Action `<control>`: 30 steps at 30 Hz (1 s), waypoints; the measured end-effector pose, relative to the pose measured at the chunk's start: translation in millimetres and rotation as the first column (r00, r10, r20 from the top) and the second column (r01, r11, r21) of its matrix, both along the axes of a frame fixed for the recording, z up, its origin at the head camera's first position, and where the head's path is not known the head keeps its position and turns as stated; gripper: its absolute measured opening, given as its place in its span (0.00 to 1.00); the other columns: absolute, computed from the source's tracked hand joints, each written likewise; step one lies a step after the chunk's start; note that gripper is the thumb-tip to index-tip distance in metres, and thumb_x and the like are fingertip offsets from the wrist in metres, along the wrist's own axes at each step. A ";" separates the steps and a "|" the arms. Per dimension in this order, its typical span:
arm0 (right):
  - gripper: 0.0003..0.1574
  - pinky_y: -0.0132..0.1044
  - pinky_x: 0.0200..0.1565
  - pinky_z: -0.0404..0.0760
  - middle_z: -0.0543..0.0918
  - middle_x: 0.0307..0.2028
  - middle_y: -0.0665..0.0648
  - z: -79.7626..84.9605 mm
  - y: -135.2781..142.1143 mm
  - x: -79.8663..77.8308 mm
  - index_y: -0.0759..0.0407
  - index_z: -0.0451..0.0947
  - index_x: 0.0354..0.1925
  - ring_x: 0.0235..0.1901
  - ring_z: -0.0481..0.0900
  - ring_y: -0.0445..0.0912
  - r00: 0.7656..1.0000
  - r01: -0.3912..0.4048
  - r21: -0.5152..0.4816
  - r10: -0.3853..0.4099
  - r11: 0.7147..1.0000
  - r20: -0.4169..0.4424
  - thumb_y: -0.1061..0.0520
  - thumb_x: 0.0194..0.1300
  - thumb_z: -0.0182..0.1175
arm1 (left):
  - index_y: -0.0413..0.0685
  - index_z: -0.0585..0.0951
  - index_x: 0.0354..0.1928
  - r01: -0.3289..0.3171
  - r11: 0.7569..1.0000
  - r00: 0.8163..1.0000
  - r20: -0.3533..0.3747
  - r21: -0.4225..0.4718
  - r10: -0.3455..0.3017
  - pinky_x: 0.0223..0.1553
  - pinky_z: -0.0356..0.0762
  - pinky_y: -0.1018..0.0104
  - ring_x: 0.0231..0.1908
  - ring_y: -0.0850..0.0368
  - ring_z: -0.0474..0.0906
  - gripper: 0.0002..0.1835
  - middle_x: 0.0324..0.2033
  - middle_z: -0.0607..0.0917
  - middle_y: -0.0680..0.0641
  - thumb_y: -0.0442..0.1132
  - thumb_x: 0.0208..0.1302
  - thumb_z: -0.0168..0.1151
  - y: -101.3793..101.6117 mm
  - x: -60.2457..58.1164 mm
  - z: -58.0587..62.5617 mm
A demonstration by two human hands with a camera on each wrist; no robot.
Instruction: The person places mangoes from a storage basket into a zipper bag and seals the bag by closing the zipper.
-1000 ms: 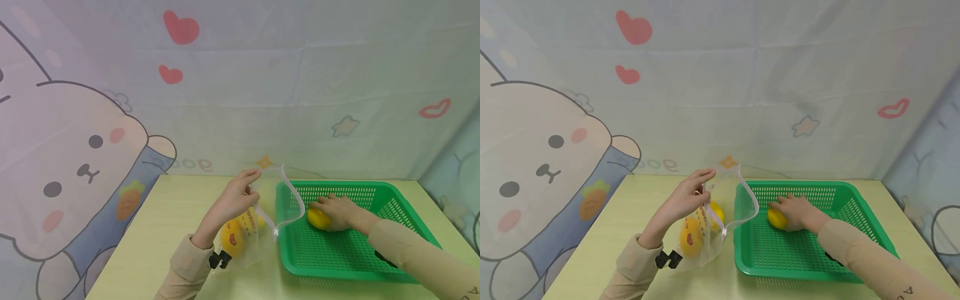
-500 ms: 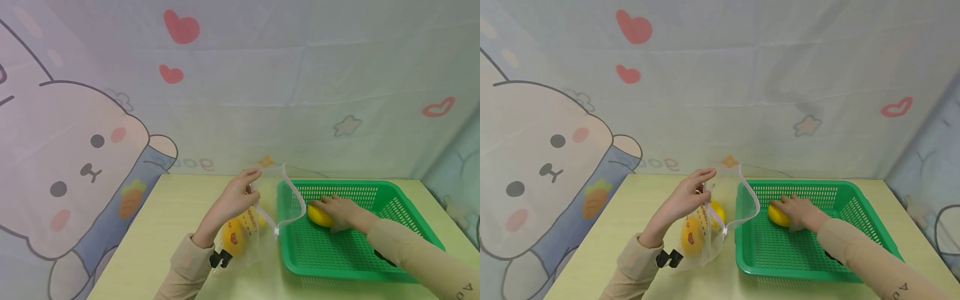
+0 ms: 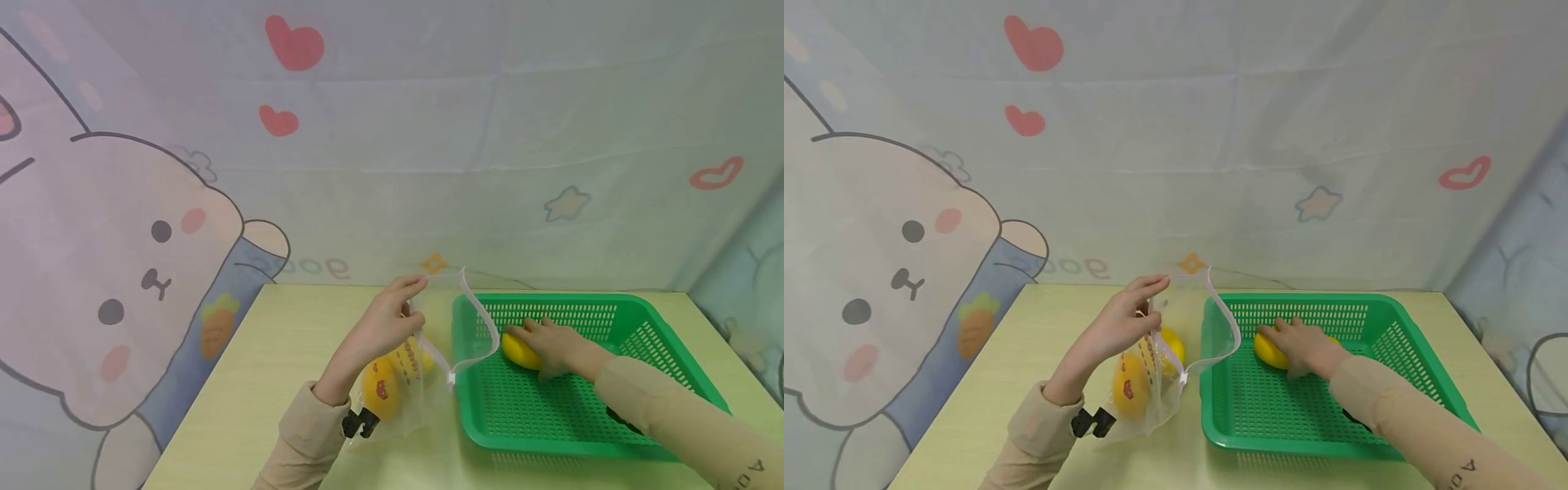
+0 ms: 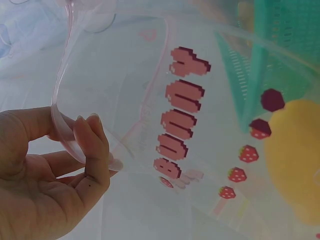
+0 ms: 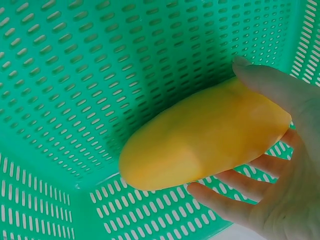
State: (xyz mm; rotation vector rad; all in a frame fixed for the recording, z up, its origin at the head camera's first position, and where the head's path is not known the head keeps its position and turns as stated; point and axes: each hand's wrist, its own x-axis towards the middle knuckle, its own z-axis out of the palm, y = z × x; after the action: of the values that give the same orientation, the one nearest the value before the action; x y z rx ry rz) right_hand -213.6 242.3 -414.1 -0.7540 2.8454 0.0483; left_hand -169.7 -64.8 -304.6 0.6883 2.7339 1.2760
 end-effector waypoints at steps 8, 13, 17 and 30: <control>0.57 0.51 0.33 0.81 0.72 0.55 0.66 -0.8 0.6 -2.2 0.56 0.61 0.68 0.52 0.71 0.71 1.000 0.001 0.000 -0.001 1.000 0.003 0.58 0.42 0.78 | 0.44 0.63 0.70 -0.003 1.000 1.000 0.001 0.008 0.003 0.26 0.65 0.73 0.33 0.57 0.69 0.32 0.71 0.63 0.48 0.31 0.62 0.52 -0.7 0.0 -0.7; 0.57 0.50 0.34 0.80 0.73 0.53 0.66 -2.0 1.2 -1.7 0.58 0.62 0.68 0.45 0.74 0.61 1.000 0.002 0.000 -0.002 1.000 -0.010 0.59 0.41 0.78 | 0.45 0.63 0.71 -0.007 1.000 1.000 0.003 0.005 0.007 0.25 0.65 0.72 0.33 0.57 0.68 0.32 0.71 0.63 0.49 0.32 0.62 0.52 -0.9 1.0 -1.0; 0.56 0.51 0.34 0.80 0.73 0.53 0.66 -2.1 1.4 -1.5 0.58 0.62 0.67 0.45 0.74 0.62 1.000 0.002 0.003 -0.002 1.000 -0.020 0.59 0.41 0.78 | 0.45 0.63 0.71 -0.005 1.000 1.000 0.002 0.007 0.005 0.25 0.64 0.73 0.32 0.57 0.68 0.32 0.71 0.63 0.48 0.32 0.62 0.52 -1.3 1.3 -0.9; 0.55 0.58 0.42 0.80 0.75 0.56 0.70 -4.0 5.4 1.4 0.59 0.65 0.66 0.50 0.75 0.67 0.997 -0.007 -0.002 0.007 1.000 -0.072 0.55 0.40 0.78 | 0.44 0.64 0.70 -0.001 1.000 1.000 -0.005 0.024 0.001 0.24 0.64 0.73 0.33 0.57 0.68 0.32 0.70 0.64 0.47 0.31 0.62 0.51 -0.1 0.7 -1.9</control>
State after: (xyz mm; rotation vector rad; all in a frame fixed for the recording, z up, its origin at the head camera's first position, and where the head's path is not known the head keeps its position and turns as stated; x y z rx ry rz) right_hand -212.2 247.7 -418.1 -0.7784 2.9112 0.0749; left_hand -169.0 -64.9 -306.5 0.6925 2.7272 1.3117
